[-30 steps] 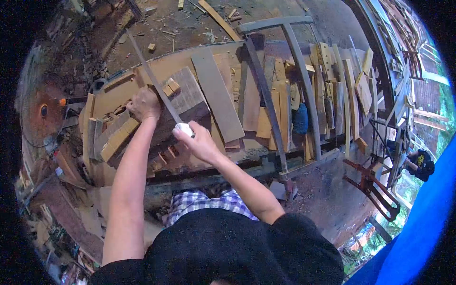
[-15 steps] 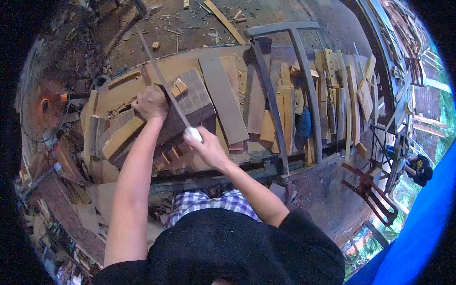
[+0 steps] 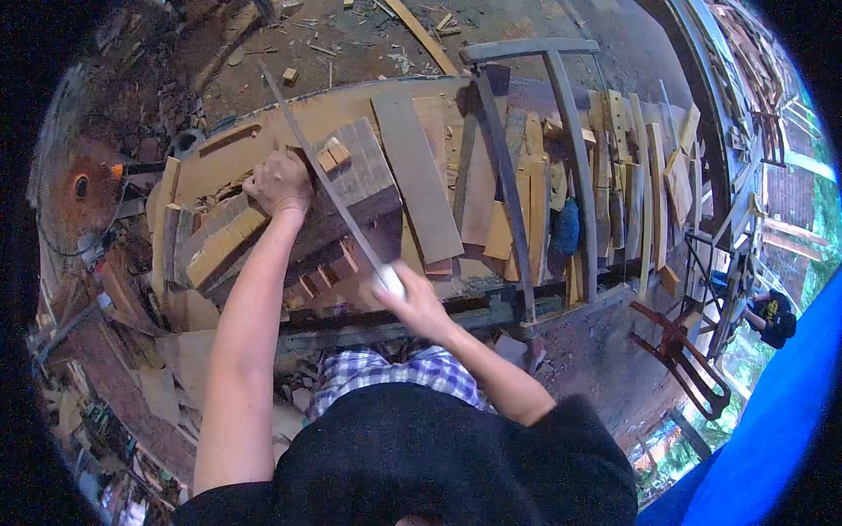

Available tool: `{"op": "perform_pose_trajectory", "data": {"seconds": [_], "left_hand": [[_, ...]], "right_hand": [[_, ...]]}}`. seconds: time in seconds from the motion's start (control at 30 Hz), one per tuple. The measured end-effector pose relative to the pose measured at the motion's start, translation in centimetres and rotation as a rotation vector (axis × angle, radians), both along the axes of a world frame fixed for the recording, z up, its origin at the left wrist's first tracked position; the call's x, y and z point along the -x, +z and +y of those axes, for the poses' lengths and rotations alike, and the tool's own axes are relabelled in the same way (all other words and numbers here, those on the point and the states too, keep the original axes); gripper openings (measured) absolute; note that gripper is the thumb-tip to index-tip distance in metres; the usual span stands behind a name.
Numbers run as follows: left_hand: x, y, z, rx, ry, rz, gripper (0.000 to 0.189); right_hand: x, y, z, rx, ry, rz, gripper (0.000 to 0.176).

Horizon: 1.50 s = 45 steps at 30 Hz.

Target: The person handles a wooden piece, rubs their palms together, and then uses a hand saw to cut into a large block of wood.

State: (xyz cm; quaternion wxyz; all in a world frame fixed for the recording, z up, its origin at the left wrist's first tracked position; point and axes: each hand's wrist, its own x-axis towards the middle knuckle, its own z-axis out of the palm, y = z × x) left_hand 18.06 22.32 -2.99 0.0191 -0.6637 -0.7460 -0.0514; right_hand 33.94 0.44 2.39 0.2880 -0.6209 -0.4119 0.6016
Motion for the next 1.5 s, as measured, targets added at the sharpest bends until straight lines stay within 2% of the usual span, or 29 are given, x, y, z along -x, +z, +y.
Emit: {"op": "perform_pose_trajectory", "data": {"seconds": [0.07, 0.13, 0.23, 0.33, 0.43, 0.53, 0.57, 0.67, 0.73, 0.87, 0.93, 1.07, 1.1, 1.2, 1.3, 1.33, 1.4, 1.5], "left_hand": [[0.0, 0.2, 0.0, 0.035, 0.018, -0.002, 0.027], [-0.2, 0.6, -0.3, 0.04, 0.001, -0.024, 0.026], [0.4, -1.1, -0.1, -0.049, -0.02, -0.044, 0.026], [-0.1, 0.0, 0.0, -0.015, 0.006, 0.0, 0.026], [-0.1, -0.4, -0.2, -0.053, -0.012, 0.018, 0.025], [0.3, -0.4, -0.3, -0.075, -0.05, -0.036, 0.023], [0.2, -0.4, -0.6, -0.072, -0.054, -0.039, 0.023], [0.1, -0.1, -0.2, -0.056, -0.027, -0.033, 0.023], [0.4, -0.9, 0.0, -0.068, -0.042, 0.017, 0.023], [0.0, -0.8, 0.1, -0.058, -0.008, 0.023, 0.023], [0.5, -1.5, -0.1, -0.069, -0.04, -0.019, 0.024], [0.0, -0.4, 0.0, -0.04, -0.018, 0.01, 0.025], [0.3, -0.9, 0.0, -0.06, -0.026, 0.005, 0.025], [0.1, -0.7, 0.2, -0.062, -0.024, -0.002, 0.025], [0.1, -0.7, 0.1, -0.027, -0.006, -0.007, 0.025], [0.2, -0.9, 0.1, -0.016, 0.004, -0.009, 0.025], [0.2, -0.7, -0.3, -0.007, 0.006, -0.005, 0.026], [-0.2, -0.3, 0.0, -0.044, -0.005, -0.009, 0.027]], "right_hand": [[-1.5, 1.9, -3.6, 0.002, 0.084, -0.081, 0.044], [-1.3, 1.6, -3.4, 0.031, 0.072, -0.066, 0.045], [0.8, -0.2, 4.1, 0.084, -0.041, 0.093, 0.052], [2.2, -0.7, 4.8, -0.025, -0.053, 0.029, 0.054], [-0.6, 1.0, -1.3, 0.008, 0.049, -0.05, 0.047], [-1.0, 1.1, -2.2, 0.032, 0.115, -0.095, 0.044], [-0.7, 1.0, -1.9, 0.026, 0.109, -0.096, 0.043], [1.4, -0.2, 5.2, 0.013, 0.023, -0.045, 0.039], [2.4, 0.0, 5.7, -0.023, -0.018, -0.082, 0.04], [-0.1, 1.7, -0.4, 0.042, 0.005, -0.081, 0.039], [-1.2, 1.8, -3.5, 0.068, 0.108, -0.124, 0.039], [1.3, 0.4, 4.1, 0.036, 0.009, 0.01, 0.042], [2.1, -0.5, 5.7, -0.008, 0.015, -0.059, 0.043], [2.1, 0.9, 4.7, -0.005, -0.047, -0.058, 0.043], [-0.4, 1.6, -2.2, 0.126, 0.056, -0.059, 0.04], [-1.0, 2.1, -3.8, 0.059, 0.081, -0.112, 0.038], [-0.3, 2.5, -2.6, 0.144, 0.118, -0.135, 0.037], [1.7, 0.3, 5.2, 0.065, -0.003, 0.007, 0.036]]}}
